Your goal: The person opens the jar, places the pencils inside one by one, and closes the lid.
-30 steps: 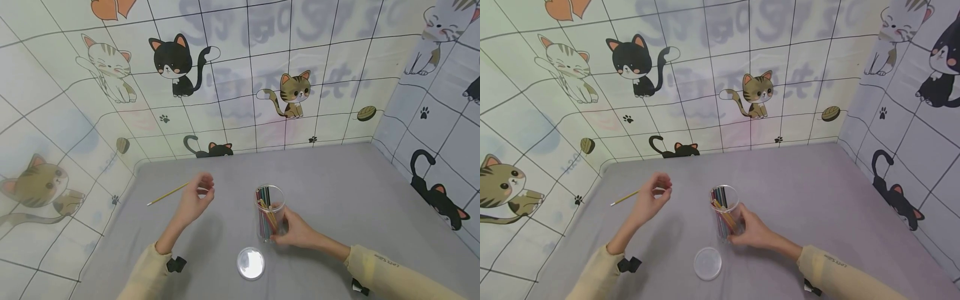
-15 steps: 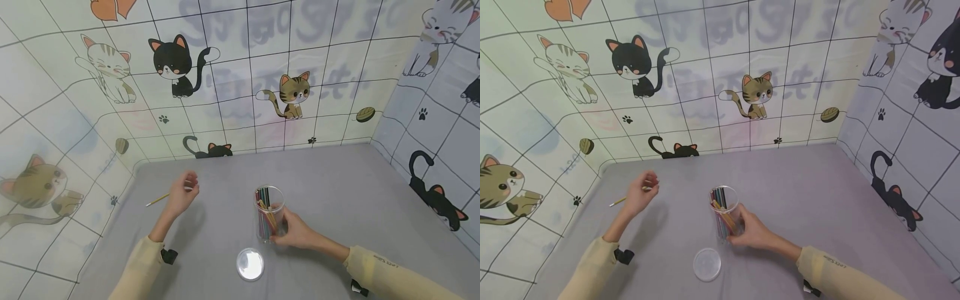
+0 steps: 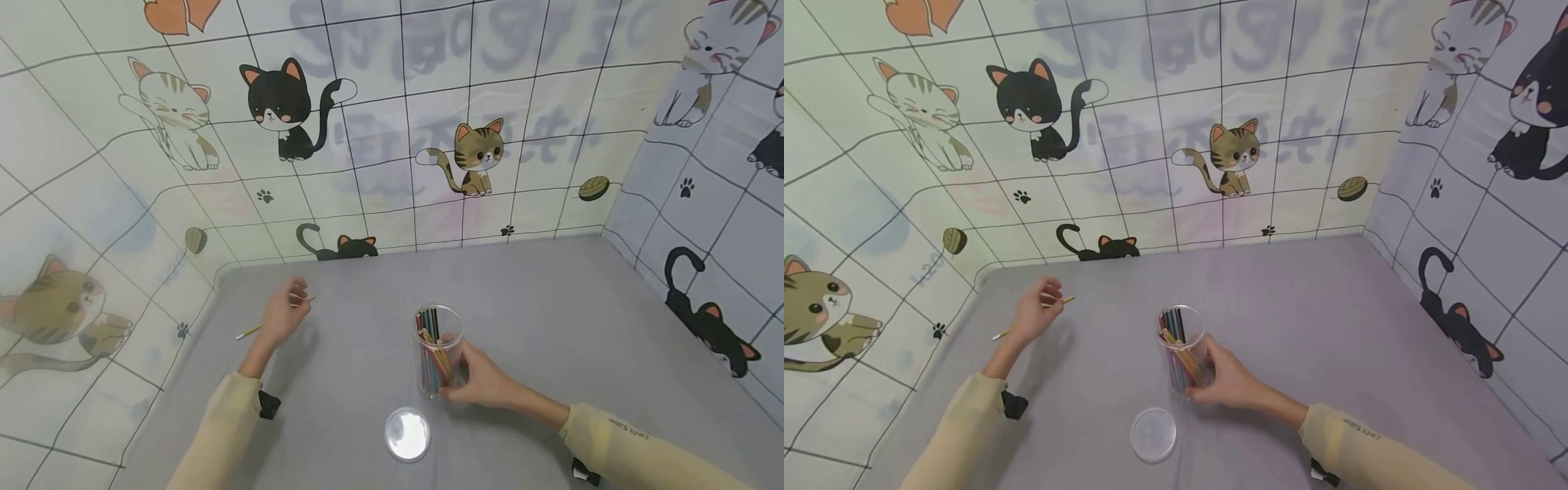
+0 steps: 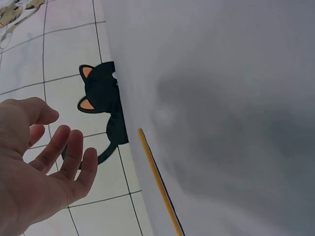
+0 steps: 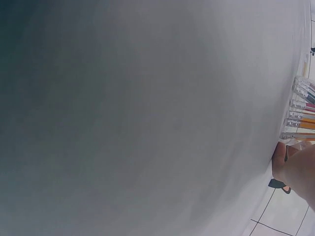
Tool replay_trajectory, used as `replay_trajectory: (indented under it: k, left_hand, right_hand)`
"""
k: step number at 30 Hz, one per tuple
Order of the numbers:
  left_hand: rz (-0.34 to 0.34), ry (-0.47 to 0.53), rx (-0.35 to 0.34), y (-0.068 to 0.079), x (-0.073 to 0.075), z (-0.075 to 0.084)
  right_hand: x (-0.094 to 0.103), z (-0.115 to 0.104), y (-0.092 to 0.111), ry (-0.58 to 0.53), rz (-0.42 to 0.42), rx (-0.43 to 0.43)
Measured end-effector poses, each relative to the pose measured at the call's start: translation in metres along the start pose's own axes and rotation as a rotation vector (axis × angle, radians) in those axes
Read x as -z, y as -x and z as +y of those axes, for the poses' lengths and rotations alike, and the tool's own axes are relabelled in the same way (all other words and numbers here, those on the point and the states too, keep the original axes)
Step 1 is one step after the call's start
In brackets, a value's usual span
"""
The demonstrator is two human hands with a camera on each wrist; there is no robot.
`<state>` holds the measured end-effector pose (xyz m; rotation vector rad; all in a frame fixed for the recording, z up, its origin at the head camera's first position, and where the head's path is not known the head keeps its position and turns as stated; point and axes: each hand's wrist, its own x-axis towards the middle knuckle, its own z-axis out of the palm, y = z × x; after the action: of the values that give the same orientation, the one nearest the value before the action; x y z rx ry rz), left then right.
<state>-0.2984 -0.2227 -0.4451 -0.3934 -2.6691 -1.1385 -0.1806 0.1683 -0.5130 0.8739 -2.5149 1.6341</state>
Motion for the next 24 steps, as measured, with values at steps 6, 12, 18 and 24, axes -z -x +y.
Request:
replay_trajectory:
  k: [6,12,18,24]
  left_hand:
    - [-0.017,-0.026,0.042,-0.009,0.002,-0.013]
    - [-0.022,-0.054,0.075,-0.015,0.001,-0.021]
    - [-0.035,-0.068,0.102,-0.020,-0.002,-0.030]
    - [-0.047,-0.095,0.107,-0.024,-0.003,-0.036]
  right_hand:
    - [0.000,-0.001,0.000,-0.010,-0.008,-0.005]
    - [0.000,-0.001,0.000,-0.012,-0.011,0.002]
    - [0.001,-0.002,0.001,-0.012,-0.013,0.007]
    - [0.001,-0.001,0.001,-0.012,-0.017,0.009]
